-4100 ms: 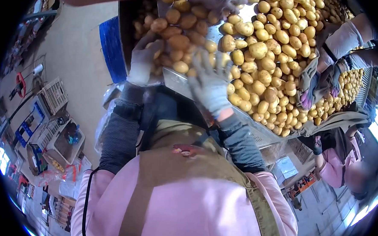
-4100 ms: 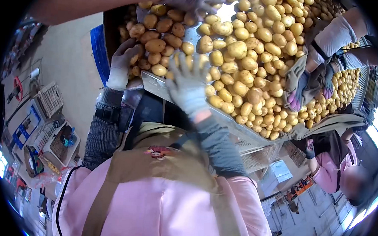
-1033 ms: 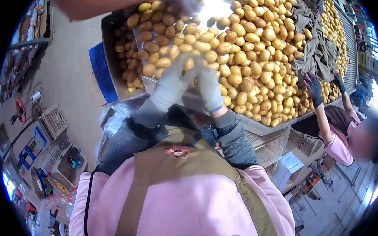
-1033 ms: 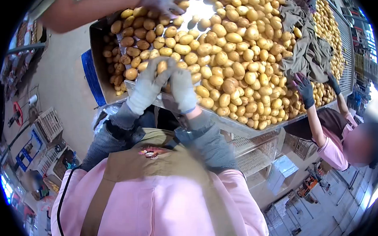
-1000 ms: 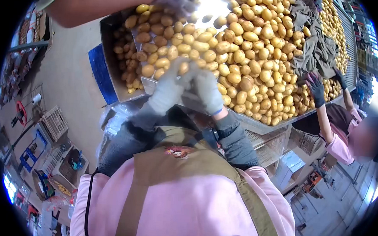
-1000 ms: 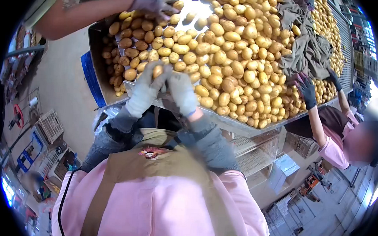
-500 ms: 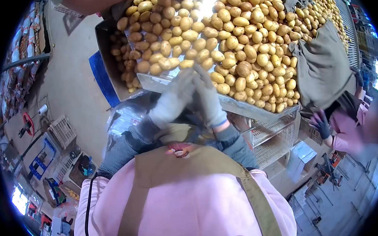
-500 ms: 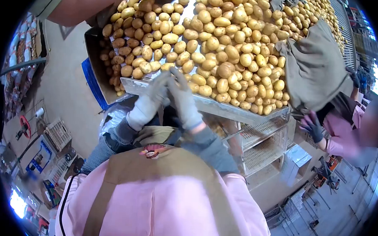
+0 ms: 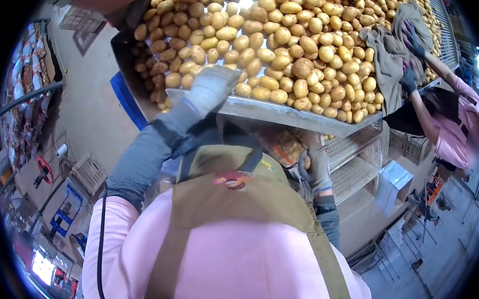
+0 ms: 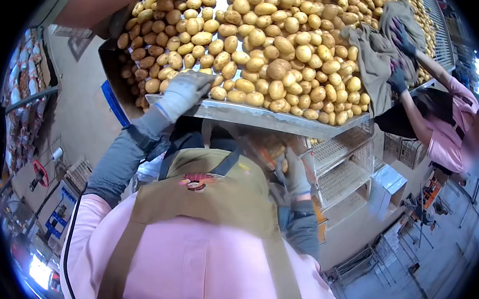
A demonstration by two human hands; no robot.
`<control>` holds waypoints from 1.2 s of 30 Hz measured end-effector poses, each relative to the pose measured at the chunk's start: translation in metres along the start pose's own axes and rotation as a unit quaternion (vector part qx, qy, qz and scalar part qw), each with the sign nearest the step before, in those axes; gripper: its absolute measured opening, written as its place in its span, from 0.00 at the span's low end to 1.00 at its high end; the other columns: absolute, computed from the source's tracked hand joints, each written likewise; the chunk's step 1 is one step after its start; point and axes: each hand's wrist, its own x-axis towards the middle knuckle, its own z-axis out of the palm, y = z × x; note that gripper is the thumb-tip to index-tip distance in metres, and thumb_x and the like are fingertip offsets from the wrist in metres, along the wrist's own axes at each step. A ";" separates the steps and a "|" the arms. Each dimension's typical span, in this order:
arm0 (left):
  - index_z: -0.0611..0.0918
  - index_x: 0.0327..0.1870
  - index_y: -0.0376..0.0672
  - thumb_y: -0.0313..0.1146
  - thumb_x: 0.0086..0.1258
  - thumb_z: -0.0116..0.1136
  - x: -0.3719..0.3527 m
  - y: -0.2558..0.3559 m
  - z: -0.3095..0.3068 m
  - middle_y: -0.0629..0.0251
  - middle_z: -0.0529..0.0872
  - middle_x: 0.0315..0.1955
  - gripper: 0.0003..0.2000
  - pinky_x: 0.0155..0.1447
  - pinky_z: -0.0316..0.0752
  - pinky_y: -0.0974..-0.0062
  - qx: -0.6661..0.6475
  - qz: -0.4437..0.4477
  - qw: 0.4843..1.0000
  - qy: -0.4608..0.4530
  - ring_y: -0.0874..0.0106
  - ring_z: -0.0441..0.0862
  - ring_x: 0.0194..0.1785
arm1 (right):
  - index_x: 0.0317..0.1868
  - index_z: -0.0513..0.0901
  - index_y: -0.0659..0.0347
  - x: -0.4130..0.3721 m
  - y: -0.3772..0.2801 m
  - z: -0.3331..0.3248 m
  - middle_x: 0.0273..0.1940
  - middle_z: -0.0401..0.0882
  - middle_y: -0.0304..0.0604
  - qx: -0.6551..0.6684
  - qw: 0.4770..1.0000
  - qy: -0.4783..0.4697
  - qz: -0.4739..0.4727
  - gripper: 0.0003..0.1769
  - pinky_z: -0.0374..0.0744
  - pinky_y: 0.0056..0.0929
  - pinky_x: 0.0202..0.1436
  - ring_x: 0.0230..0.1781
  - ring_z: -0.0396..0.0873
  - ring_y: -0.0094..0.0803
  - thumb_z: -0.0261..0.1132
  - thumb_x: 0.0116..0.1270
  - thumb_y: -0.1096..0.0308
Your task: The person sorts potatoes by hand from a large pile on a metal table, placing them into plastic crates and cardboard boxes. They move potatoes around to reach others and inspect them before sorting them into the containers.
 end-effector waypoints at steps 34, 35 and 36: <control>0.83 0.59 0.41 0.40 0.76 0.62 -0.058 0.079 -0.037 0.51 0.84 0.52 0.16 0.62 0.77 0.63 -0.335 -0.011 0.940 -0.059 0.57 0.82 0.58 | 0.59 0.83 0.64 0.037 -0.093 0.012 0.57 0.83 0.50 -0.072 0.981 -0.023 -0.176 0.18 0.79 0.36 0.62 0.61 0.80 0.41 0.65 0.71 0.68; 0.83 0.61 0.43 0.39 0.77 0.61 -0.067 0.041 0.000 0.53 0.86 0.53 0.17 0.62 0.77 0.64 -0.264 -0.050 0.963 0.031 0.57 0.83 0.57 | 0.59 0.83 0.63 0.008 -0.054 -0.010 0.53 0.82 0.46 0.085 0.995 -0.047 -0.030 0.17 0.79 0.30 0.54 0.51 0.77 0.33 0.65 0.72 0.69; 0.83 0.62 0.45 0.37 0.77 0.58 -0.058 0.022 -0.019 0.53 0.87 0.53 0.16 0.61 0.78 0.65 -0.197 -0.062 0.976 0.071 0.57 0.84 0.57 | 0.59 0.82 0.62 -0.021 -0.015 -0.032 0.49 0.82 0.43 0.318 0.939 -0.009 0.130 0.17 0.78 0.24 0.47 0.42 0.74 0.25 0.64 0.72 0.71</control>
